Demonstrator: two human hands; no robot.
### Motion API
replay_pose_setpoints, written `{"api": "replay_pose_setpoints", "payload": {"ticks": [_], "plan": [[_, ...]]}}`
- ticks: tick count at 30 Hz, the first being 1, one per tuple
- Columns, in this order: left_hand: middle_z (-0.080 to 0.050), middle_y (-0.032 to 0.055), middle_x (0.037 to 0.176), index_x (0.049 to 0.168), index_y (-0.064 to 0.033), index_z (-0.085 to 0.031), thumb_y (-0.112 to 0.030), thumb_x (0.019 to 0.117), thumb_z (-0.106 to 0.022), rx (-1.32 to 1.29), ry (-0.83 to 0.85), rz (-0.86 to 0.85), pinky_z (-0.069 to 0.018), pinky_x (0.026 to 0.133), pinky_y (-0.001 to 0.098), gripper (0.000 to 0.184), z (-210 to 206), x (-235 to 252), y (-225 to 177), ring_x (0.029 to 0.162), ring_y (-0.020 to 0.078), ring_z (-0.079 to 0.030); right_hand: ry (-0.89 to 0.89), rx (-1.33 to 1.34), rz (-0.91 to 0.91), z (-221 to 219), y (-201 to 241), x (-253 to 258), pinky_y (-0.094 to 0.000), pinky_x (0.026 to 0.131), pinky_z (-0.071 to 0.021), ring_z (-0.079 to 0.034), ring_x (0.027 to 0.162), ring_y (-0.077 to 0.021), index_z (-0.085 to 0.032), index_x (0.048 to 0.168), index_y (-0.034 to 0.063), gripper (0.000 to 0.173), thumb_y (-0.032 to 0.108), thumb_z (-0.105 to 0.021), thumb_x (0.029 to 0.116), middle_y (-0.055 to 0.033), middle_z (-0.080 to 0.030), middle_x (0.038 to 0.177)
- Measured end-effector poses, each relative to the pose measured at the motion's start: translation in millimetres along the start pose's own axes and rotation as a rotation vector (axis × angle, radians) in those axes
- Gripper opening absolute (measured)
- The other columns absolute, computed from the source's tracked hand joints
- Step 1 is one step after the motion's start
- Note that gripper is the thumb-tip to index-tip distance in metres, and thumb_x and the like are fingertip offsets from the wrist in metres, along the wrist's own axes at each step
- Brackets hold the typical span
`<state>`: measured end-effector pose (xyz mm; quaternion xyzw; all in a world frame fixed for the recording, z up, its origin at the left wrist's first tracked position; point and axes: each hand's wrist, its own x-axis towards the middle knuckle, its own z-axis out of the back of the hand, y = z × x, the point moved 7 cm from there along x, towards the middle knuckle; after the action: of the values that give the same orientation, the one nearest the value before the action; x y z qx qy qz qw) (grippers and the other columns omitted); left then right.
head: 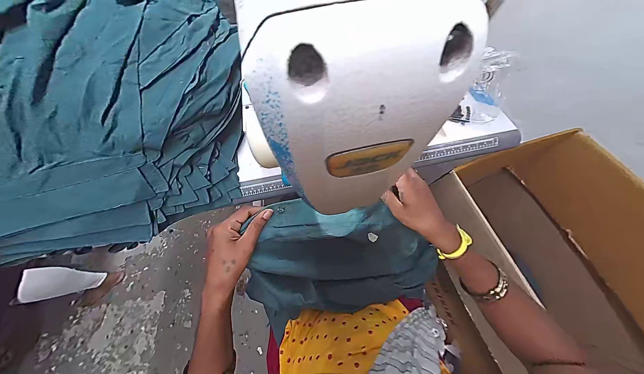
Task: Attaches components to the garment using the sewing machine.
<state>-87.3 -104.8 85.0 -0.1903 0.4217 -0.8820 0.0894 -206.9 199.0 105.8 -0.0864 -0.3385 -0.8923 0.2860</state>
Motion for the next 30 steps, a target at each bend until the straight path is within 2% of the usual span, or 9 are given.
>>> {"api": "replay_pose_setpoints", "payload": {"ticks": [2,4,6,8,12,15,21,28,30], "plan": [[-0.07,-0.0054,0.083,0.094,-0.0106,-0.074,-0.037,0.0985,-0.059,0.103,-0.029,-0.024,-0.051,0.069,0.0184,0.031,-5.0,-3.9,2.1,0.075,-0.0046,-0.062,-0.035,-0.122,0.055,5.4,-15.6,2.0,-0.0532,0.07,-0.0494,-0.065,0.069,-0.0304,-0.066,0.102,0.0021,0.022,0.024,-0.064,0.0974,-0.0112,-0.065,0.073],[-0.072,0.0141,0.096,0.104,-0.0045,-0.076,-0.034,0.1005,-0.056,0.23,-0.038,-0.112,-0.0522,0.082,0.0485,0.036,-16.8,-7.8,-4.9,0.092,0.0263,-0.068,-0.052,-0.2,0.041,13.5,-38.7,11.0,-0.0576,0.073,-0.0534,-0.069,0.079,-0.0365,-0.072,0.099,-0.0004,0.015,0.013,-0.064,0.0972,-0.0174,-0.069,0.082],[-0.068,0.0214,0.118,0.122,-0.0032,-0.071,-0.034,0.1044,-0.048,0.208,0.033,-0.181,-0.0471,0.098,0.0552,0.042,-37.5,-9.2,-14.2,0.114,0.0374,-0.063,-0.126,-0.297,0.073,19.6,-49.6,22.5,-0.0557,0.078,-0.0559,-0.07,0.091,-0.0395,-0.073,0.1,-0.0016,0.015,0.008,-0.062,0.0987,-0.0209,-0.07,0.094],[-0.062,0.0212,0.134,0.136,0.0014,-0.06,-0.037,0.1067,-0.041,0.063,0.15,-0.12,-0.0431,0.11,0.0448,0.052,-59.4,-9.3,-27.0,0.128,0.0279,-0.057,-0.179,-0.353,0.127,19.8,-44.8,35.5,-0.0533,0.076,-0.0552,-0.068,0.092,-0.0409,-0.074,0.103,-0.0014,0.015,0.006,-0.062,0.0982,-0.0222,-0.068,0.096],[-0.059,0.0219,0.134,0.142,0.0112,-0.046,-0.025,0.105,-0.043,-0.214,0.211,0.159,-0.0433,0.107,0.0281,0.052,-78.9,-2.8,-44.0,0.124,0.0131,-0.056,-0.143,-0.372,0.098,9.0,-41.4,50.0,-0.0558,0.079,-0.0545,-0.065,0.101,-0.0438,-0.07,0.118,-0.0018,0.027,0.013,-0.071,0.0953,-0.0246,-0.064,0.109],[-0.063,0.016,0.118,0.138,0.0121,-0.046,-0.019,0.1047,-0.044,-0.258,0.148,0.253,-0.0477,0.094,0.0206,0.045,-83.6,-2.5,-44.2,0.106,0.0039,-0.059,-0.184,-0.342,0.099,7.3,-47.9,52.9,-0.0577,0.081,-0.0546,-0.066,0.101,-0.0465,-0.072,0.108,-0.0047,0.019,0.008,-0.07,0.094,-0.0265,-0.067,0.107],[-0.06,0.0113,0.107,0.134,0.0179,-0.042,-0.016,0.102,-0.046,-0.391,0.059,0.244,-0.0461,0.09,0.0131,0.046,-88.8,-5.0,-39.7,0.099,-0.0034,-0.057,-0.282,-0.23,0.195,14.1,-55.0,41.6,-0.0542,0.082,-0.0546,-0.067,0.096,-0.045,-0.073,0.097,-0.0042,0.014,0.008,-0.068,0.0943,-0.0253,-0.068,0.103],[-0.063,0.0121,0.114,0.134,0.0104,-0.049,-0.029,0.1031,-0.05,-0.196,0.178,0.135,-0.0498,0.093,0.0222,0.05,-80.6,9.9,-31.0,0.103,0.0049,-0.061,-0.274,-0.074,0.218,35.8,-21.9,35.6,-0.041,0.083,-0.0562,-0.069,0.09,-0.0286,-0.071,0.101,-0.003,0.011,0.005,-0.065,0.0963,-0.0182,-0.07,0.097],[-0.068,0.0121,0.094,0.113,0.0058,-0.064,-0.036,0.1049,-0.048,-0.02,0.237,-0.07,-0.0539,0.081,0.0343,0.046,-69.7,3.8,-43.5,0.087,0.0138,-0.066,-0.235,0.009,0.195,35.7,-3.5,38.0,-0.0346,0.073,-0.0555,-0.066,0.077,-0.0204,-0.072,0.098,-0.0013,0.009,0.005,-0.068,0.0928,-0.0136,-0.069,0.089]]}}
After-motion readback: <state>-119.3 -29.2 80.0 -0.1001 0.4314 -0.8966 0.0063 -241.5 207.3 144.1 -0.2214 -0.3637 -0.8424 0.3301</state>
